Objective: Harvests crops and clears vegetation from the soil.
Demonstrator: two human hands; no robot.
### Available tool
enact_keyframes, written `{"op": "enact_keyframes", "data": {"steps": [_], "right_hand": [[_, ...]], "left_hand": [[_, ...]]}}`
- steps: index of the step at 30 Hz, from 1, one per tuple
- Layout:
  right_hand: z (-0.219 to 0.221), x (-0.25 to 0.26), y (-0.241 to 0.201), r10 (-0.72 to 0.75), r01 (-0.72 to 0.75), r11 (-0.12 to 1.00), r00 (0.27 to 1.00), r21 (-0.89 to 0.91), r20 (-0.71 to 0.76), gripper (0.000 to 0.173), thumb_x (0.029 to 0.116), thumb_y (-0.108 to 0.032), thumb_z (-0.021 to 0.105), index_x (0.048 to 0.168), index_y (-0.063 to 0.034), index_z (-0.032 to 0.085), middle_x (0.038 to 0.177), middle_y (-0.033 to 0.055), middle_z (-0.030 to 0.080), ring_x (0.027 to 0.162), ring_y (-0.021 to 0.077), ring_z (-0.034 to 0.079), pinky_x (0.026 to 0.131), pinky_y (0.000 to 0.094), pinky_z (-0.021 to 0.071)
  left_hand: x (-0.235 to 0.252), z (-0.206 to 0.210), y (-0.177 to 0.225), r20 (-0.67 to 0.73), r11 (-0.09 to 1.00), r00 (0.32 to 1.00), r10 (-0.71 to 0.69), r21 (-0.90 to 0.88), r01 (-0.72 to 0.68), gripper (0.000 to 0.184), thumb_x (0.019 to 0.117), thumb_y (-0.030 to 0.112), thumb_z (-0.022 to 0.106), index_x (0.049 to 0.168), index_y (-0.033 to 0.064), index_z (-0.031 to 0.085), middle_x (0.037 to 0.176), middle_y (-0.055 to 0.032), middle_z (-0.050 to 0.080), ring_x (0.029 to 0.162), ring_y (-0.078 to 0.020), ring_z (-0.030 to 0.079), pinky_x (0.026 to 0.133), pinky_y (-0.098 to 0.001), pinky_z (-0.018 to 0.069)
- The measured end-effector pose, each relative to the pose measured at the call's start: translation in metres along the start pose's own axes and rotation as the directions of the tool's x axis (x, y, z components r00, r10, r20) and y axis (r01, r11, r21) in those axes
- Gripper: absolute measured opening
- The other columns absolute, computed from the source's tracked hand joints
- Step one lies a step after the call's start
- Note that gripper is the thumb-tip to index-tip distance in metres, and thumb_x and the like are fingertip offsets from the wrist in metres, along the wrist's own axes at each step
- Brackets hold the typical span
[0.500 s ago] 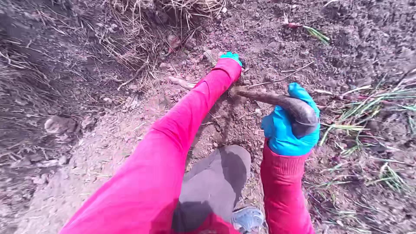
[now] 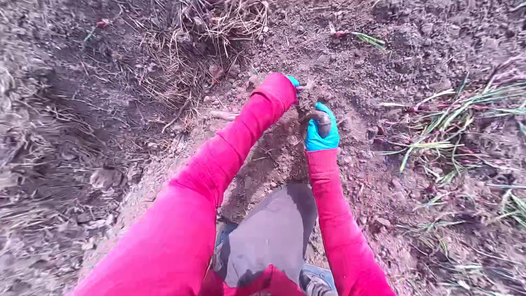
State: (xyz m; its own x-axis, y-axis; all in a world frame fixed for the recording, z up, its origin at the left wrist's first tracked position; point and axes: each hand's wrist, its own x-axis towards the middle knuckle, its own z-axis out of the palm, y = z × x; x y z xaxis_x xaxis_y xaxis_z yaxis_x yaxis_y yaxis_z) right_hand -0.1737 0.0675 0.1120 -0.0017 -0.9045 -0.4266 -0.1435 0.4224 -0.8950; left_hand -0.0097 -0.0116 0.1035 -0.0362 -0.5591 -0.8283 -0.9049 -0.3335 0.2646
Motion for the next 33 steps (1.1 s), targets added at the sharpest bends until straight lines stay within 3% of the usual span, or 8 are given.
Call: {"op": "enact_keyframes", "data": {"steps": [2, 5, 10, 14, 17, 21, 25, 33], "right_hand": [[-0.008, -0.009, 0.004, -0.179, 0.18, 0.974, 0.984, 0.136, -0.021, 0.035, 0.093, 0.009, 0.057, 0.128, 0.0129, 0.059, 0.126, 0.0164, 0.067, 0.11, 0.0117, 0.067, 0.095, 0.0264, 0.0564], [-0.061, -0.041, -0.046, -0.351, 0.352, 0.905, 0.935, 0.239, -0.049, 0.032, 0.0894, 0.007, 0.059, 0.118, -0.0047, 0.068, 0.131, 0.0011, 0.066, 0.097, 0.0059, 0.068, 0.077, 0.0228, 0.0594], [-0.095, -0.069, -0.018, -0.356, 0.357, 0.932, 0.934, 0.064, -0.027, 0.027, 0.09, 0.007, 0.06, 0.116, 0.0076, 0.067, 0.137, 0.0134, 0.063, 0.126, 0.0162, 0.061, 0.105, 0.032, 0.0533], [-0.088, -0.078, -0.055, -0.42, 0.423, 0.889, 0.906, 0.177, -0.055, 0.031, 0.0924, 0.004, 0.063, 0.122, -0.0056, 0.069, 0.135, 0.0016, 0.066, 0.123, 0.0123, 0.063, 0.102, 0.0294, 0.0554], [-0.074, -0.056, -0.047, -0.494, 0.511, 0.832, 0.86, 0.214, -0.13, 0.028, 0.0965, 0.002, 0.059, 0.12, -0.0082, 0.07, 0.121, -0.0025, 0.07, 0.1, 0.004, 0.068, 0.082, 0.0218, 0.059], [-0.049, -0.051, 0.009, -0.196, 0.204, 0.976, 0.976, 0.083, -0.089, 0.037, 0.0928, 0.008, 0.055, 0.128, 0.0181, 0.056, 0.127, 0.0218, 0.066, 0.107, 0.0099, 0.067, 0.093, 0.0246, 0.0556], [-0.089, -0.082, -0.049, -0.331, 0.36, 0.918, 0.927, 0.168, -0.178, 0.035, 0.0919, 0.008, 0.058, 0.124, -0.0043, 0.068, 0.129, -0.0019, 0.068, 0.099, 0.0052, 0.069, 0.083, 0.0233, 0.0602], [-0.122, -0.104, -0.017, -0.186, 0.217, 0.974, 0.931, 0.066, -0.313, 0.04, 0.0896, 0.009, 0.058, 0.129, 0.0131, 0.057, 0.132, 0.0116, 0.065, 0.101, 0.0048, 0.067, 0.087, 0.0219, 0.0577]], "left_hand": [[0.031, 0.03, 0.026, 0.142, 0.985, 0.99, 0.003, 0.171, -0.027, 0.034, 0.104, 0.032, 0.057, 0.112, 0.0036, 0.073, 0.117, -0.0241, 0.07, 0.115, -0.0452, 0.066, 0.092, -0.0707, 0.0507], [0.028, 0.061, 0.026, 0.115, 0.976, 0.992, -0.047, 0.215, 0.021, 0.033, 0.0989, 0.032, 0.062, 0.112, 0.0038, 0.073, 0.124, -0.0239, 0.067, 0.114, -0.0461, 0.065, 0.087, -0.0716, 0.0518], [0.066, -0.048, 0.072, -0.413, 0.99, 0.905, 0.105, -0.041, -0.133, 0.036, 0.1018, 0.019, 0.059, 0.137, 0.0159, 0.065, 0.138, -0.0141, 0.064, 0.128, -0.0318, 0.062, 0.105, -0.0561, 0.0503], [0.129, -0.083, 0.104, -0.19, 0.993, 0.977, 0.1, 0.076, -0.087, 0.037, 0.104, 0.023, 0.058, 0.136, 0.0055, 0.064, 0.148, -0.0211, 0.056, 0.141, -0.038, 0.051, 0.114, -0.0607, 0.0407], [0.061, -0.046, 0.067, -0.272, 0.981, 0.954, 0.122, -0.115, -0.159, 0.03, 0.1026, 0.028, 0.059, 0.12, 0.0062, 0.071, 0.121, -0.0168, 0.072, 0.118, -0.0317, 0.067, 0.103, -0.0574, 0.0499], [-0.02, 0.041, 0.043, -0.067, 0.964, 0.988, 0.138, -0.218, -0.15, 0.025, 0.1021, 0.031, 0.063, 0.111, 0.0093, 0.073, 0.104, -0.0147, 0.075, 0.1, -0.0324, 0.071, 0.09, -0.0621, 0.0533], [-0.011, 0.123, 0.043, 0.173, 0.995, 0.98, 0.097, 0.017, -0.101, 0.032, 0.1007, 0.026, 0.059, 0.13, 0.0152, 0.067, 0.125, -0.0172, 0.071, 0.121, -0.0408, 0.066, 0.096, -0.0702, 0.0497], [-0.059, 0.084, 0.02, -0.136, 0.952, 0.978, 0.16, -0.242, -0.189, 0.024, 0.1007, 0.027, 0.066, 0.11, 0.0059, 0.074, 0.098, -0.0145, 0.076, 0.093, -0.029, 0.074, 0.089, -0.0567, 0.0574]]}}
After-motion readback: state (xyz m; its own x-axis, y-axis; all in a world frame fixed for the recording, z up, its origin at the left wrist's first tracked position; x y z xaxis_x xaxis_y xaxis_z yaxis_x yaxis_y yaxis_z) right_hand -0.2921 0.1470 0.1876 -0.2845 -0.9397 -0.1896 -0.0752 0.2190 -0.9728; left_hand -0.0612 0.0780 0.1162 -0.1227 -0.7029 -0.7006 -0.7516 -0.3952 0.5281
